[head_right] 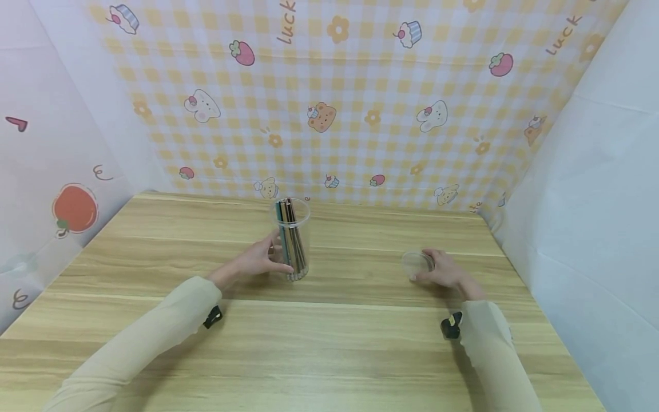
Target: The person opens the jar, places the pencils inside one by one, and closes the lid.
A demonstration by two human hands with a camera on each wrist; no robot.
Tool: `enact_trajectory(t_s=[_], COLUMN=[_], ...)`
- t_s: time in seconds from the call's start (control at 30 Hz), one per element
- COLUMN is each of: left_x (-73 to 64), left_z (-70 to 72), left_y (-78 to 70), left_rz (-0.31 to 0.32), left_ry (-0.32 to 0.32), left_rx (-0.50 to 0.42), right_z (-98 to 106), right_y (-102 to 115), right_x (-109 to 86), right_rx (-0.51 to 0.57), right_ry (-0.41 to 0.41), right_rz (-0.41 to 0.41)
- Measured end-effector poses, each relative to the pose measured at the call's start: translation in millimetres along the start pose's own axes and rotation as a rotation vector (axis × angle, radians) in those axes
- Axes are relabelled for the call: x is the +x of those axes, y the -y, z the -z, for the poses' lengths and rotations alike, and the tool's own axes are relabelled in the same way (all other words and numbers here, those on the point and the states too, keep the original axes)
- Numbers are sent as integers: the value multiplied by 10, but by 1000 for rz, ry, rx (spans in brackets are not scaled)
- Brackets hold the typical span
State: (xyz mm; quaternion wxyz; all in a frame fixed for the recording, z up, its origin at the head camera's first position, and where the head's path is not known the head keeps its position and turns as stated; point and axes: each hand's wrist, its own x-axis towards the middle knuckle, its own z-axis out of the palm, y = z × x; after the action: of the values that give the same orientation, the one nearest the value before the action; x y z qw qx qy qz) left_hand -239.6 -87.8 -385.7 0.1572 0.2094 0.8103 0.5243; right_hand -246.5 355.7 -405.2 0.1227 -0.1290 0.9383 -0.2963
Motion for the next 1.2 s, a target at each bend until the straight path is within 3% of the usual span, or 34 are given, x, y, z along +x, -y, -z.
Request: enact_trajectory(t_s=[0.2, 0.47, 0.7, 1.0, 1.2], left_x=[-79, -49, 85, 91, 96], left_z=[7, 4, -5, -7, -6], left_y=[-152, -99, 176, 191, 193], left_rz=[-1, -9, -12, -24, -25], left_ry=[10, 6, -8, -24, -21], left_rx=[12, 9, 9, 23, 29], right_z=[-16, -23, -26, -3, 36], right_y=[19, 20, -14, -5, 48], right_x=[14, 15, 11, -10, -37], right_rx=[-60, -72, 32, 218, 273], right_ry=[-4, -8, -41, -82, -126], right_rz=[-30, -52, 8, -4, -3])
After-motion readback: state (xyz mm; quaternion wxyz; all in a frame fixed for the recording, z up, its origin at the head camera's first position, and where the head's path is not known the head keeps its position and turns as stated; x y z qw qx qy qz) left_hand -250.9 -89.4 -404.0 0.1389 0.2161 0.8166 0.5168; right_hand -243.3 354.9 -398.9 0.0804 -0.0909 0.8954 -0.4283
